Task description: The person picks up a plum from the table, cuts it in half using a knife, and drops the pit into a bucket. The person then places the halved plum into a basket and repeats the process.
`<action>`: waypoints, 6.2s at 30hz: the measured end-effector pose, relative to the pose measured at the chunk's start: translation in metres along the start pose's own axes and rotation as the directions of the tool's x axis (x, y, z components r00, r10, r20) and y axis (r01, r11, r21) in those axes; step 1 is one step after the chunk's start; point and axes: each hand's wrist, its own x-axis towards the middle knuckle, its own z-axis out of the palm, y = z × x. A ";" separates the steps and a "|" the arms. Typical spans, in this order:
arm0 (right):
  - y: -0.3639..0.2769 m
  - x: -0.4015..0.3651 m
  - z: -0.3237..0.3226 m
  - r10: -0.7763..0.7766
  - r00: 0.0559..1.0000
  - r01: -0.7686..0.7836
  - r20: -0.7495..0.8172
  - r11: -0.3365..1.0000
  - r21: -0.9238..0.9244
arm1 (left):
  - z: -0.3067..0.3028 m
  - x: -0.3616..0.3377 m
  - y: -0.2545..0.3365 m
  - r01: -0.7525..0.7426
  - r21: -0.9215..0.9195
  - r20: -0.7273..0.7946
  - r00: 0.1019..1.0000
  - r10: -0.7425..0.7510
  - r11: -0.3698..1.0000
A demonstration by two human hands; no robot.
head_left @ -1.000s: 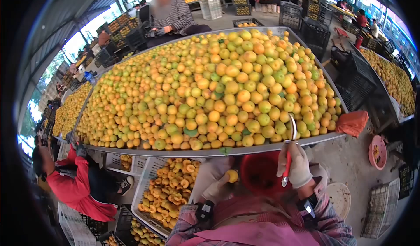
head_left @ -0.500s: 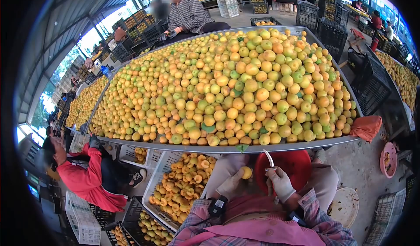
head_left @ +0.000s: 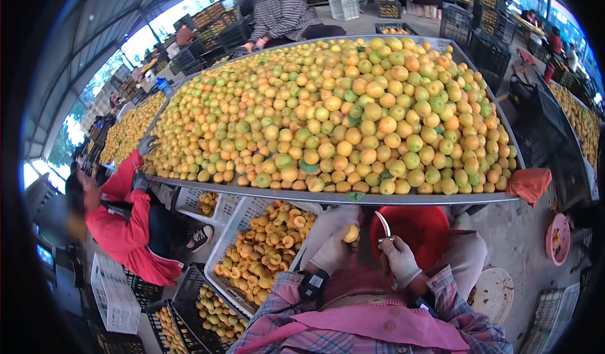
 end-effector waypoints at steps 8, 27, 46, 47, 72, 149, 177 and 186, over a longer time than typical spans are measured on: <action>0.014 -0.009 0.009 -0.071 0.996 0.069 0.051 0.997 0.039 | -0.012 -0.024 0.002 0.014 -0.795 0.015 1.000 -0.003 0.606; -0.077 -0.022 0.014 -0.433 0.888 0.457 0.155 0.870 -0.185 | 0.015 0.004 0.085 0.076 -0.892 0.174 0.967 0.184 0.445; -0.036 0.006 -0.003 -0.578 0.813 0.456 0.068 0.560 -0.692 | 0.036 0.024 0.062 -0.294 -0.004 0.155 0.944 0.291 0.956; -0.040 0.006 -0.004 -0.493 0.868 0.388 0.064 0.591 -0.707 | 0.030 0.035 0.009 -0.421 0.282 0.147 0.907 0.395 0.862; -0.040 0.006 -0.016 -0.636 0.741 0.622 0.214 0.532 -0.574 | 0.036 0.018 0.088 -0.375 0.043 -0.013 0.926 0.376 0.926; -0.092 -0.033 -0.036 -0.737 0.555 0.749 0.387 0.240 -0.618 | 0.046 -0.028 0.183 -0.401 0.378 0.019 0.905 0.426 0.834; -0.070 -0.006 -0.021 -0.563 0.766 0.601 0.309 0.459 -0.654 | 0.037 -0.003 0.130 -0.233 0.322 -0.108 0.954 0.280 0.918; -0.069 0.001 -0.003 -0.297 0.875 0.367 0.384 0.922 -0.124 | 0.030 -0.014 0.125 -0.076 0.336 -0.041 0.995 0.095 0.939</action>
